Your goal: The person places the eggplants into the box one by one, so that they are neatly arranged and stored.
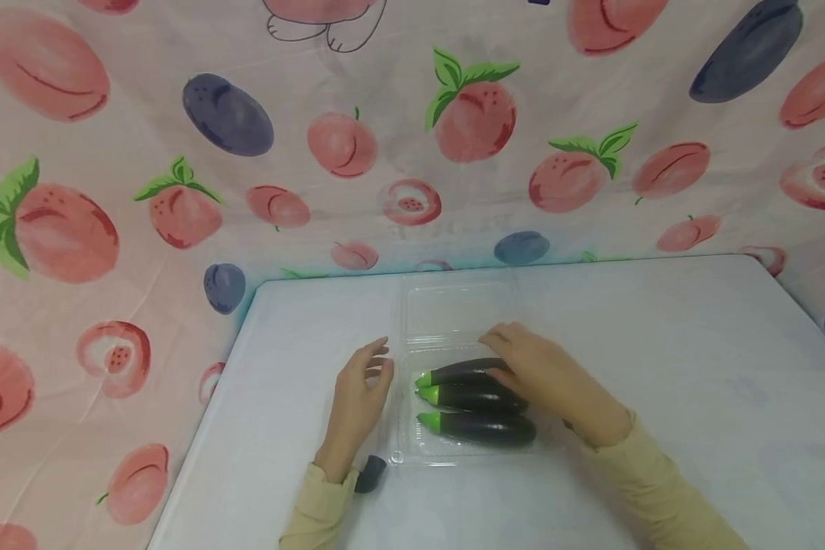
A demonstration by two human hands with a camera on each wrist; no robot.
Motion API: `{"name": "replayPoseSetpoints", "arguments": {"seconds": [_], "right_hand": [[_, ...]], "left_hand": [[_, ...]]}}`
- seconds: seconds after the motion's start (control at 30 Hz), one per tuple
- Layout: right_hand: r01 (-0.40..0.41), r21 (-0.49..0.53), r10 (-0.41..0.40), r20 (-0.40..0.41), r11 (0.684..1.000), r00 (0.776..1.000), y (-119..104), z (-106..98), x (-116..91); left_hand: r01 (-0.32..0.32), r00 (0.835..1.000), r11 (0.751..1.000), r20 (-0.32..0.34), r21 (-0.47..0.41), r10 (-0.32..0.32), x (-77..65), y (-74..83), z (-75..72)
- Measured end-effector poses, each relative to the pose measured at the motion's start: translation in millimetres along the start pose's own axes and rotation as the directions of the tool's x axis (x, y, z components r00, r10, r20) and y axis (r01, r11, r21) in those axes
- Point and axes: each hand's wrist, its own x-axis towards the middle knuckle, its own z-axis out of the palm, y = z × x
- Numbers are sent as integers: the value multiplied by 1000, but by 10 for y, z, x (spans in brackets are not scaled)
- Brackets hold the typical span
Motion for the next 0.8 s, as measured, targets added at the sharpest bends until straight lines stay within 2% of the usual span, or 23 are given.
{"name": "replayPoseSetpoints", "arguments": {"seconds": [0.27, 0.4, 0.67, 0.8], "right_hand": [[-85, 33, 86, -23, 996, 996, 133, 41, -29], [-100, 43, 102, -57, 994, 993, 204, 65, -35], [-113, 65, 118, -76, 991, 990, 332, 147, -50], [-130, 87, 140, -121, 988, 983, 392, 185, -66]], "left_hand": [[-16, 1000, 1000, -12, -5, 15, 87, -9, 9], [-33, 999, 999, -11, 5, 33, 143, -8, 34], [-54, 998, 998, -24, 27, 55, 249, -40, 77], [-38, 999, 999, -19, 12, 38, 283, -48, 95]]}}
